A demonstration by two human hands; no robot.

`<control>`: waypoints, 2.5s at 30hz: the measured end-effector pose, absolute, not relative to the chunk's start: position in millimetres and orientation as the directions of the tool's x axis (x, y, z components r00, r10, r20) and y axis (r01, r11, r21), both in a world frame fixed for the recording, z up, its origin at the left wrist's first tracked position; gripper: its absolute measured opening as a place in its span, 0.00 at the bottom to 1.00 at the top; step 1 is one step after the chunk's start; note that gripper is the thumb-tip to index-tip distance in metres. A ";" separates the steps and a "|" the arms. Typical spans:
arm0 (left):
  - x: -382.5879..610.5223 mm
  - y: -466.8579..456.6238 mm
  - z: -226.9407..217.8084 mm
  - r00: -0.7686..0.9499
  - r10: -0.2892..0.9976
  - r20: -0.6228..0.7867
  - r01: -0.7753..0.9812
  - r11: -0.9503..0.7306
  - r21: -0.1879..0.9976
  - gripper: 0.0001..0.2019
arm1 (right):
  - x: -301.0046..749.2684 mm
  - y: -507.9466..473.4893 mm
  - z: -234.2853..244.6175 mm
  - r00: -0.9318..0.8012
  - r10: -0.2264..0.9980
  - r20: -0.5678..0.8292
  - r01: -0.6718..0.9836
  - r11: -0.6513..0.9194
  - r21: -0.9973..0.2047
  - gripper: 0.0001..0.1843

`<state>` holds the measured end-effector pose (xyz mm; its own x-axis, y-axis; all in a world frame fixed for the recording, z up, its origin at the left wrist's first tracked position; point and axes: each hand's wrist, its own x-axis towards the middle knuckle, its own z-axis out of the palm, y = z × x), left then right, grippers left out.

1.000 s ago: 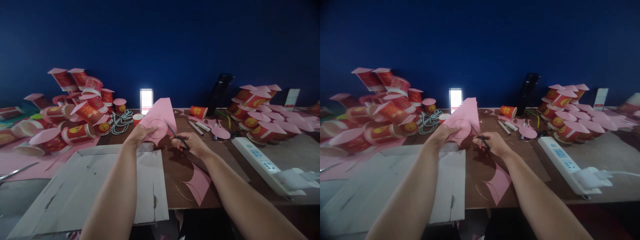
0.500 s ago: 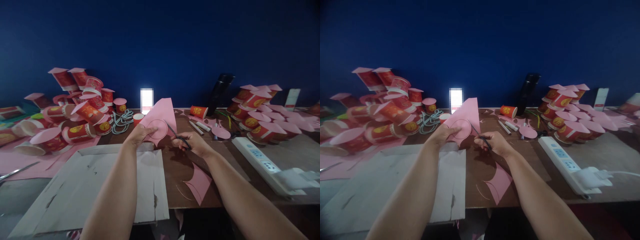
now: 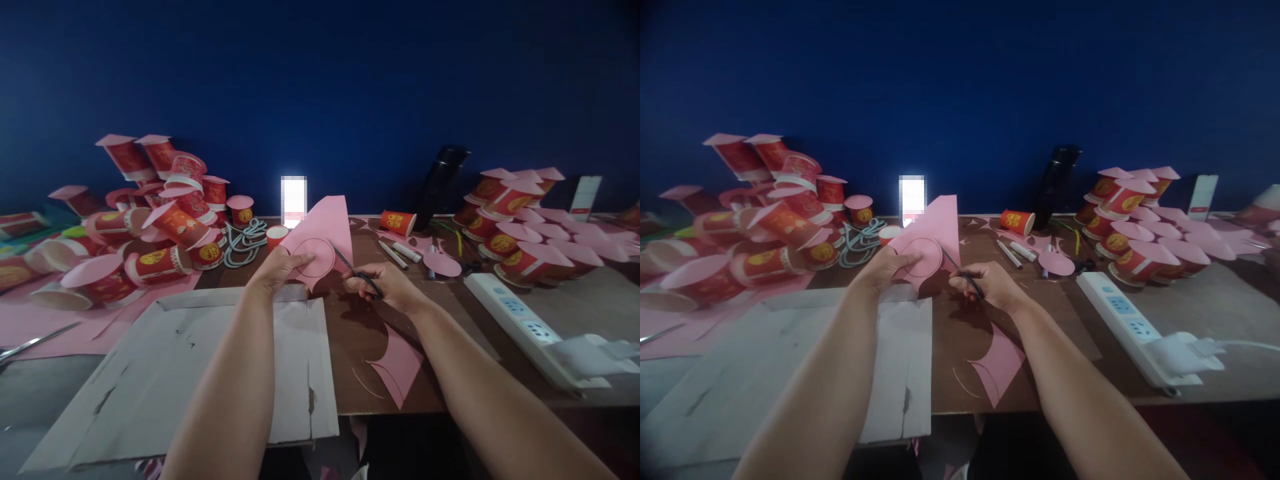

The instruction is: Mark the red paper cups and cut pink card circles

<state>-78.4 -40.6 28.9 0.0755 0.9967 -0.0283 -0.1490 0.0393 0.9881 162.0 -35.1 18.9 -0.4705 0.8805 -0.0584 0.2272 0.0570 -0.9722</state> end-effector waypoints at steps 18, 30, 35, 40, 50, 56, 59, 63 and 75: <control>-70.3 -34.4 22.9 -0.038 0.997 -0.061 -0.179 0.053 0.982 0.26 | 157.1 -38.5 18.2 -0.466 0.878 -0.109 0.228 0.000 -0.974 0.25; -67.7 -39.0 28.4 0.006 0.998 -0.061 -0.186 0.061 0.981 0.23 | 158.3 -35.3 16.2 -0.469 0.875 -0.116 0.232 -0.004 -0.973 0.24; -70.8 -36.9 25.3 0.008 0.998 -0.064 -0.162 0.064 0.985 0.24 | 158.0 -35.0 16.3 -0.464 0.879 -0.111 0.223 -0.006 -0.975 0.23; -69.7 -37.4 25.8 0.011 0.997 -0.073 -0.176 0.074 0.982 0.25 | 157.8 -34.4 17.3 -0.459 0.878 -0.138 0.216 -0.040 -0.976 0.24; -72.8 -35.9 23.8 0.017 0.999 -0.043 -0.155 0.045 0.987 0.27 | 159.1 -33.7 18.4 -0.464 0.876 -0.134 0.248 -0.016 -0.969 0.22; -72.6 -36.4 23.5 0.055 0.998 -0.008 -0.189 0.018 0.982 0.27 | 161.1 -32.8 18.4 -0.487 0.866 -0.111 0.236 0.009 -0.972 0.22; -72.4 -36.4 23.2 0.055 0.998 -0.032 -0.193 0.042 0.980 0.28 | 161.9 -31.9 16.8 -0.488 0.868 -0.097 0.235 0.023 -0.972 0.22; -72.4 -36.4 23.0 0.055 0.997 -0.051 -0.188 0.060 0.980 0.27 | 162.8 -31.1 15.7 -0.484 0.869 -0.105 0.243 0.018 -0.970 0.24; -72.7 -37.1 25.2 0.050 0.999 -0.020 -0.158 0.028 0.987 0.28 | 166.9 -29.4 15.9 -0.513 0.853 -0.092 0.259 0.052 -0.964 0.23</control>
<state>-72.7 -37.1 25.2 0.0503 0.9985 -0.0198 -0.1585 0.0276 0.9870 166.9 -29.4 15.9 -0.5132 0.8533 -0.0921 0.2593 0.0519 -0.9644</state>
